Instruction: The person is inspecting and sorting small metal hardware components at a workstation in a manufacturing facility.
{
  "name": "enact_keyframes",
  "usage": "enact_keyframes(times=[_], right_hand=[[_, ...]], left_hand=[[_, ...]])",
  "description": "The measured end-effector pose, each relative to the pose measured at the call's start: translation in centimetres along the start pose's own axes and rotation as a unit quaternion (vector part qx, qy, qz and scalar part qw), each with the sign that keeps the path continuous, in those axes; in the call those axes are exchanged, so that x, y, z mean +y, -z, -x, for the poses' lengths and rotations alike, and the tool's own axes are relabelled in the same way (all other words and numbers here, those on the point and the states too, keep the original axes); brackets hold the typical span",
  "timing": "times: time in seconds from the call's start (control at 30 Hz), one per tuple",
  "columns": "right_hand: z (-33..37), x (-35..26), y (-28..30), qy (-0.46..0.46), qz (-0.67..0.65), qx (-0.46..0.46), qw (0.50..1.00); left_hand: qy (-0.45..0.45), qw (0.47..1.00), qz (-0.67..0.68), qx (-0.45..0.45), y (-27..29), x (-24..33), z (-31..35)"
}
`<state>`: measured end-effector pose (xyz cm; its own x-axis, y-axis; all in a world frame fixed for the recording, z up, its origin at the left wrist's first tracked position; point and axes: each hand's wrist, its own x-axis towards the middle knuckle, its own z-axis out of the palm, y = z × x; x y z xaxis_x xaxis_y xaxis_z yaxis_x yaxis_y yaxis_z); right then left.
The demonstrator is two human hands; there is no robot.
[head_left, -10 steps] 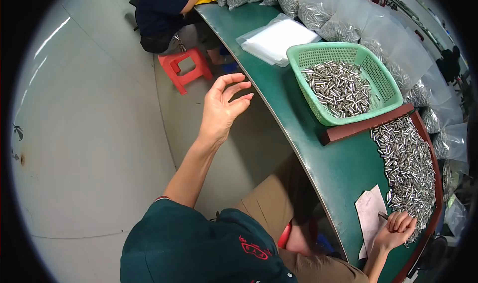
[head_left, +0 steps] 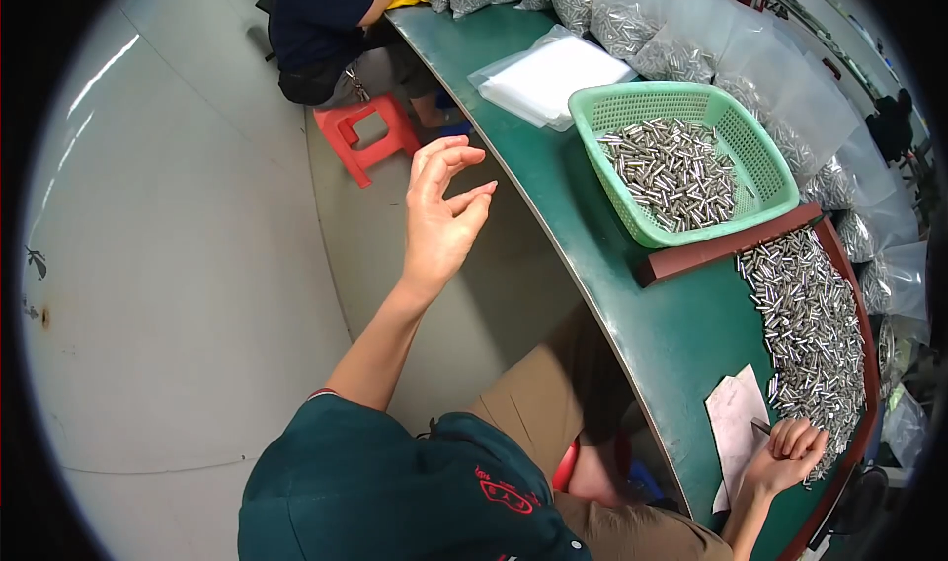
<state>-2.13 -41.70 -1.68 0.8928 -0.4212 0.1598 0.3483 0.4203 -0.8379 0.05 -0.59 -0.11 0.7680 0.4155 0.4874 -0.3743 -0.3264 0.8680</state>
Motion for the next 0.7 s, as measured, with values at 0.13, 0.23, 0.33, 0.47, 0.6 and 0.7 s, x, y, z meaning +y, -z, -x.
enact_keyframes(times=[0.13,0.23,0.33,0.47,0.6,0.7], right_hand=[[0.0,-0.1,0.0,0.001,0.006,0.002,1.0],[0.0,0.0,0.1,0.003,0.005,-0.005,1.0],[0.0,-0.1,-0.1,-0.002,0.008,0.003,1.0],[-0.1,-0.1,0.1,-0.001,0.002,-0.002,1.0],[-0.2,-0.1,0.3,-0.003,-0.006,-0.009,1.0],[-0.1,-0.2,0.2,-0.008,-0.009,-0.003,1.0]], left_hand=[[-0.02,0.998,-0.056,0.01,-0.1,-0.1,0.1],[-0.033,0.991,-0.128,0.015,-0.4,0.4,0.1],[-0.069,0.98,-0.185,0.014,-0.1,-0.3,0.0],[0.001,0.987,-0.162,0.009,0.1,-1.2,0.4],[0.082,0.99,-0.113,0.034,0.1,-1.5,0.5],[0.018,0.987,-0.146,0.058,0.4,-2.4,0.6]])
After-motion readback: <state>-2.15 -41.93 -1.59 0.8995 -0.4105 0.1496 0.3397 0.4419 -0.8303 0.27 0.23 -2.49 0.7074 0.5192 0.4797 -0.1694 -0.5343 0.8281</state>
